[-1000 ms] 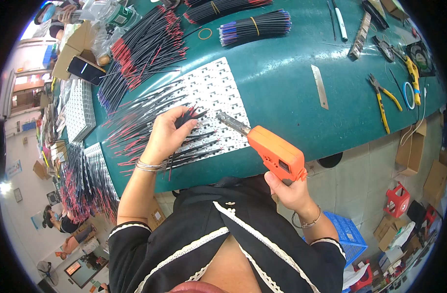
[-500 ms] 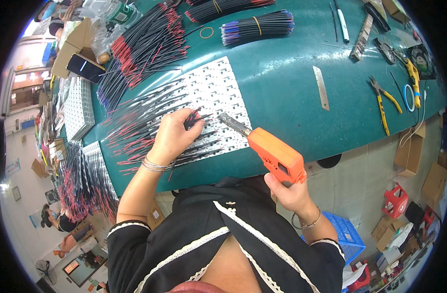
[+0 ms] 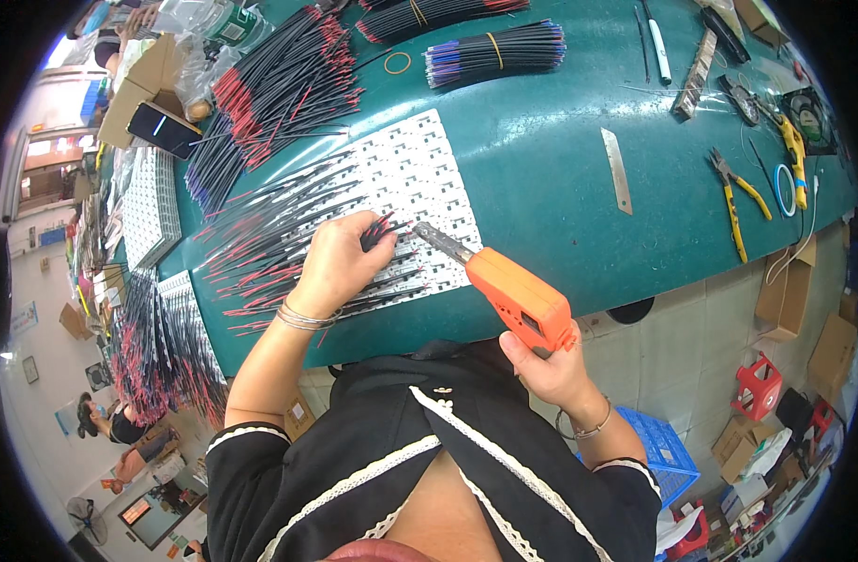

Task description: The person positions wires onto circuit boards and solders them using a soldering gun.

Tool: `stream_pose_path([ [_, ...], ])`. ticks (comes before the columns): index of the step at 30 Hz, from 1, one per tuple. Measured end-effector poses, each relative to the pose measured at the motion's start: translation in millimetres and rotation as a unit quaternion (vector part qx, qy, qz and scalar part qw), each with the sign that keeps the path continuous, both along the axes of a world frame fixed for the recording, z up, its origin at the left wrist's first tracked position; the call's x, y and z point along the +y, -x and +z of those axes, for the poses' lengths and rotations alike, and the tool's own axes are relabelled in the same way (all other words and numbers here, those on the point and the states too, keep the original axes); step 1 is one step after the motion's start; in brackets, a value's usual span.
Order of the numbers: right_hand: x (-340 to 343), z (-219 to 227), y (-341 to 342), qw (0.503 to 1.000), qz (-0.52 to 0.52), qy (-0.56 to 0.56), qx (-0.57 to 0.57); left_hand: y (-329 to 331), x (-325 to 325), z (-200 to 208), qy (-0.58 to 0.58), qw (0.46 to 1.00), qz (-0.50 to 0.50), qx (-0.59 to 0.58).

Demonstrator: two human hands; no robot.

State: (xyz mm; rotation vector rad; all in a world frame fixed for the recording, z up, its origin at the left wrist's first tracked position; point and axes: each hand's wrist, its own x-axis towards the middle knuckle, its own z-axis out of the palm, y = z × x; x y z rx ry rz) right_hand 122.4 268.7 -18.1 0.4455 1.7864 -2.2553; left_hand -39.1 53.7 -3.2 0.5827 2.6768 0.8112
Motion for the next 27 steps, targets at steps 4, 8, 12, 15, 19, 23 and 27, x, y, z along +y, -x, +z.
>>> stream_pose_path([
  [4,-0.5,0.2,1.3,1.000,0.003,-0.002,0.005,-1.5,1.0,0.3,-0.006,1.000,0.008,-0.001],
  [8,0.0,-0.1,1.4,1.000,0.009,-0.018,0.021,-2.4,1.7,-0.8,0.005,1.000,0.004,0.010],
  [12,1.7,-0.2,-1.3,1.000,-0.002,-0.003,0.010,-1.6,3.3,-0.3,0.019,1.000,0.000,0.016],
  [15,2.9,-0.6,-3.6,1.000,-0.004,0.020,0.012,-1.3,3.9,-0.6,0.013,0.999,-0.006,0.030],
  [19,-1.7,6.8,0.6,0.999,-0.031,-0.010,0.023,0.6,4.6,2.8,0.016,1.000,-0.009,0.016],
  [23,-1.8,5.5,-0.9,0.999,-0.029,-0.005,0.019,7.7,2.0,5.3,0.005,0.999,-0.034,-0.037],
  [27,-2.3,5.6,-0.1,1.000,-0.019,-0.010,0.014,12.6,2.6,8.0,0.006,0.997,-0.045,-0.064],
])
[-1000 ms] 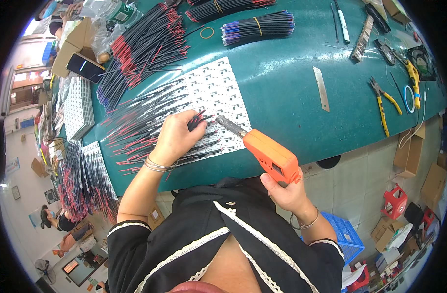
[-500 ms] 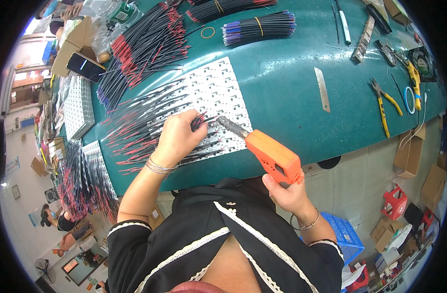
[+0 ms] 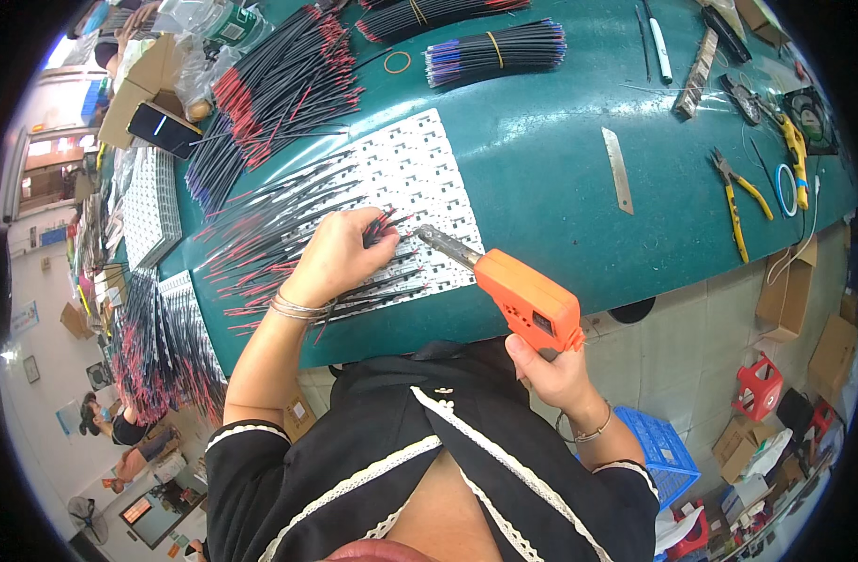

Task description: The person positions wires onto circuit boards and solders them using a soldering gun.

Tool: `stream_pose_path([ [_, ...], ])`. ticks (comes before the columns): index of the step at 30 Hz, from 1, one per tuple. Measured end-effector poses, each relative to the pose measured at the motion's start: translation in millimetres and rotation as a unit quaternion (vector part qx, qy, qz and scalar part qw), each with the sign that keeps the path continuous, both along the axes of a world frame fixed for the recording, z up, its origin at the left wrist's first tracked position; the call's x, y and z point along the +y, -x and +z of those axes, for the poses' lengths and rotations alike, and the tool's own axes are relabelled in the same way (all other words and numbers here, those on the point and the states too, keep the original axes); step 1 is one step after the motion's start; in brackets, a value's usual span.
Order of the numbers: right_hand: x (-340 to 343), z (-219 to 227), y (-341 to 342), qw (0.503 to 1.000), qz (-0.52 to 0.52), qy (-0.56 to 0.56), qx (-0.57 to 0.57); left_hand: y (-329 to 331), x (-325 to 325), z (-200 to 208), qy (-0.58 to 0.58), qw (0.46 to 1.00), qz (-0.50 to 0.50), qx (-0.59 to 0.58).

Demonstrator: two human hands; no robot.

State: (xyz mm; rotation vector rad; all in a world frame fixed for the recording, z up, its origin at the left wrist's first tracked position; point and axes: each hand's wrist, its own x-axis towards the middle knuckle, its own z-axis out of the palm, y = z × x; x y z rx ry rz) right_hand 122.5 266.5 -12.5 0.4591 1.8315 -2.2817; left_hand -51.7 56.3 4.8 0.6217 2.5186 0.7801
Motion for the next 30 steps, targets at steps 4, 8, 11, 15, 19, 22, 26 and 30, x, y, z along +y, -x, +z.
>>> stream_pose_path([
  [4,-0.9,-2.3,-1.0,1.000,0.003,0.018,-0.003,-1.4,-2.2,-6.2,-0.029,0.999,-0.007,0.013],
  [8,-0.1,-2.1,-0.5,1.000,0.014,0.004,-0.005,-4.9,-0.2,-4.9,-0.003,0.998,-0.024,0.060],
  [11,0.0,0.5,0.0,1.000,-0.004,0.016,-0.002,-4.0,-0.3,-6.5,-0.006,0.996,-0.038,0.078],
  [15,5.7,-5.5,-4.2,0.999,-0.026,0.039,-0.008,-3.9,-0.8,-6.0,-0.007,0.997,-0.034,0.072],
  [19,8.9,-4.1,2.3,0.998,-0.047,0.035,0.020,-3.2,-4.8,-8.4,-0.026,0.997,-0.045,0.062],
  [22,10.1,-1.9,6.8,0.998,-0.043,0.029,0.029,-6.2,-8.0,-2.7,-0.065,0.997,-0.010,0.035],
  [26,10.0,-0.8,10.2,0.998,-0.041,0.017,0.034,-5.6,-14.4,-8.5,-0.100,0.989,0.019,0.103],
  [30,8.6,-0.7,13.7,0.999,-0.016,0.010,0.037,-2.3,-13.2,-7.5,-0.101,0.986,0.041,0.125],
])
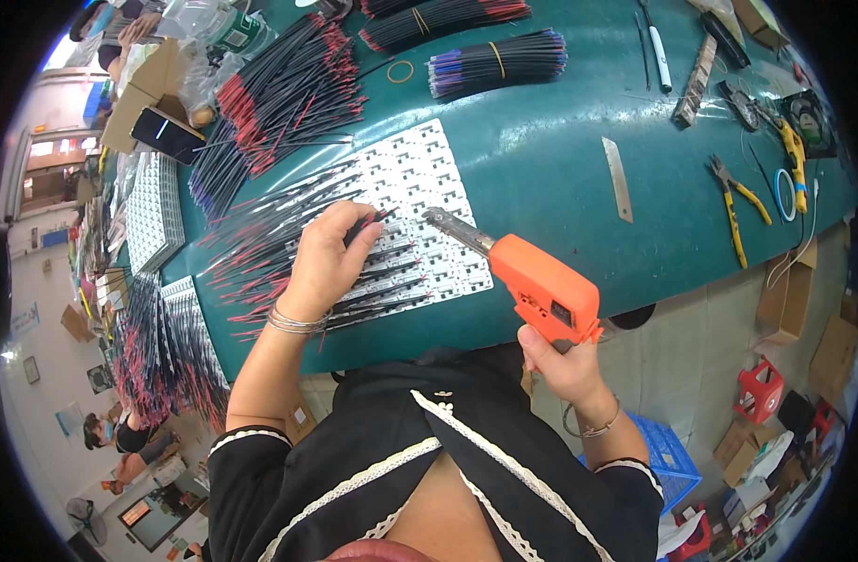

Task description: The person positions wires onto circuit boards and solders them using a soldering gun.

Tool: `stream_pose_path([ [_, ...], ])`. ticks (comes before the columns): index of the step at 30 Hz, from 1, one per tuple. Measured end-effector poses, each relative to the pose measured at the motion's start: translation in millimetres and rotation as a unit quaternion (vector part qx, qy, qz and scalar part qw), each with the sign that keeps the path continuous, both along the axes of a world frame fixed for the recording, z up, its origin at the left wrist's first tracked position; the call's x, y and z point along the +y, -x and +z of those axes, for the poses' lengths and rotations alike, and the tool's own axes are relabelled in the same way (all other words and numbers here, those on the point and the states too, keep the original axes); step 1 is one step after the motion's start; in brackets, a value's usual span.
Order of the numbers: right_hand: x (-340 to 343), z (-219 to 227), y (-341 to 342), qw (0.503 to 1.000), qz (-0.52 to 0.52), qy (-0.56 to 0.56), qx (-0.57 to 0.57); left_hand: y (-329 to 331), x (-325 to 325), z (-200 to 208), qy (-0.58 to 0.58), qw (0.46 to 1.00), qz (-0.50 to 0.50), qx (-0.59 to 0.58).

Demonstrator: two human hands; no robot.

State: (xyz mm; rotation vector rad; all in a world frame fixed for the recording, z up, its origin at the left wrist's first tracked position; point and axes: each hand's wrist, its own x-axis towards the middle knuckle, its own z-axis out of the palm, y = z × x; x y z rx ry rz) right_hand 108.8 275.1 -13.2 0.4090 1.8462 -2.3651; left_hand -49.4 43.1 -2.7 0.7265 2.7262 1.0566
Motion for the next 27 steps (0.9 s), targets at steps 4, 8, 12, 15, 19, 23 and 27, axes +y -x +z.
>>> stream_pose_path([
  [4,-3.6,1.0,3.7,1.000,0.009,-0.005,-0.013,0.9,1.7,-2.0,0.007,1.000,-0.003,-0.011],
  [8,-5.1,2.2,6.4,1.000,0.019,-0.013,-0.021,1.7,2.2,-6.9,0.037,0.999,-0.004,-0.012],
  [12,-4.6,-1.2,6.4,0.999,0.027,-0.008,-0.022,1.1,6.3,-5.4,0.040,0.999,-0.015,-0.010],
  [15,-4.8,-1.6,6.2,0.999,0.028,-0.014,-0.023,1.7,6.9,-2.7,0.051,0.998,-0.026,-0.017],
  [19,-2.9,-3.8,5.2,0.998,0.039,0.012,-0.057,1.7,7.4,-2.4,0.042,0.999,-0.027,-0.014],
  [23,-4.7,-3.2,6.7,0.998,0.039,0.009,-0.054,2.3,7.5,-2.5,0.040,0.998,-0.037,-0.007],
  [27,-5.4,-1.6,9.1,0.997,0.047,0.002,-0.058,1.6,8.7,-2.0,0.049,0.998,-0.035,0.006],
])
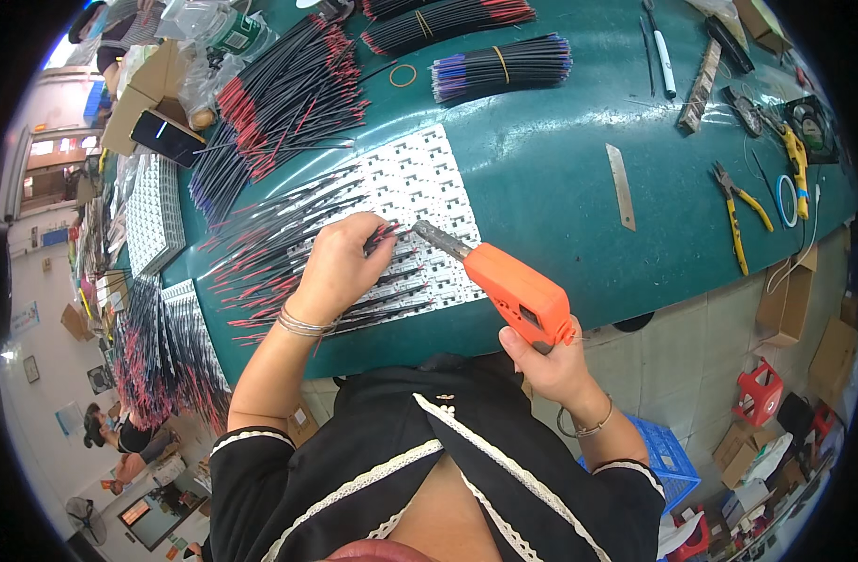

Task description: The person positions wires onto circuit boards and solders them using a soldering gun.

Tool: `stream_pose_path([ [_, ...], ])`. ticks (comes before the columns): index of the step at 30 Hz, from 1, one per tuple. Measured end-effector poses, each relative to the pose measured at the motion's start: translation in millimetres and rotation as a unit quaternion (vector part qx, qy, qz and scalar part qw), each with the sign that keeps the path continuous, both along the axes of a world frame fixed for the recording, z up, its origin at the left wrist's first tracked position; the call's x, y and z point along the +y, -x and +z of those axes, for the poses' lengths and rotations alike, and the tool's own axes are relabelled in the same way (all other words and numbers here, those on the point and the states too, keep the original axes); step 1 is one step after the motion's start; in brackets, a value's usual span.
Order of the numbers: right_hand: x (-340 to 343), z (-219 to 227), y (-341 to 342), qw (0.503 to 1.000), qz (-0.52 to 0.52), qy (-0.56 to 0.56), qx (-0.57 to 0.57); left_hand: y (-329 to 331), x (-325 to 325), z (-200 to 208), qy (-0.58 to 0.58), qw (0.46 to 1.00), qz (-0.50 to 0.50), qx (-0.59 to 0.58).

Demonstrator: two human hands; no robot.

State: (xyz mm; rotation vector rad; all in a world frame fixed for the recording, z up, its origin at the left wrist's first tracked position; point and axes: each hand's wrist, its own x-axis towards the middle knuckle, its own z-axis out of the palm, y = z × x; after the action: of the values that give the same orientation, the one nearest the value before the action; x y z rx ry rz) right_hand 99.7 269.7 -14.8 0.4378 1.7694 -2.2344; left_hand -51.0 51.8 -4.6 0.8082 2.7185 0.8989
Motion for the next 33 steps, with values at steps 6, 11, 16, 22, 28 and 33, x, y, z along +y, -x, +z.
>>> stream_pose_path([
  [6,0.0,1.1,-1.0,1.000,-0.001,-0.008,0.001,0.4,0.5,-0.1,0.019,1.000,0.000,0.012],
  [11,4.3,-2.0,-7.7,0.999,-0.026,0.027,0.020,1.6,1.6,2.8,0.025,1.000,-0.009,0.009],
  [16,4.8,-2.5,-7.7,0.999,-0.017,0.025,0.017,7.4,-1.3,2.2,0.016,0.999,-0.029,-0.005],
  [22,1.5,-1.4,-6.7,0.999,-0.021,0.027,-0.002,17.1,-3.5,6.3,-0.011,0.995,-0.076,-0.068],
  [28,-1.5,-1.1,-4.8,0.999,-0.027,0.013,0.018,26.3,-5.1,6.4,-0.008,0.991,-0.105,-0.087],
  [33,-3.2,0.0,-2.0,0.999,-0.024,-0.006,0.030,32.3,-6.3,7.1,0.009,0.985,-0.116,-0.128],
])
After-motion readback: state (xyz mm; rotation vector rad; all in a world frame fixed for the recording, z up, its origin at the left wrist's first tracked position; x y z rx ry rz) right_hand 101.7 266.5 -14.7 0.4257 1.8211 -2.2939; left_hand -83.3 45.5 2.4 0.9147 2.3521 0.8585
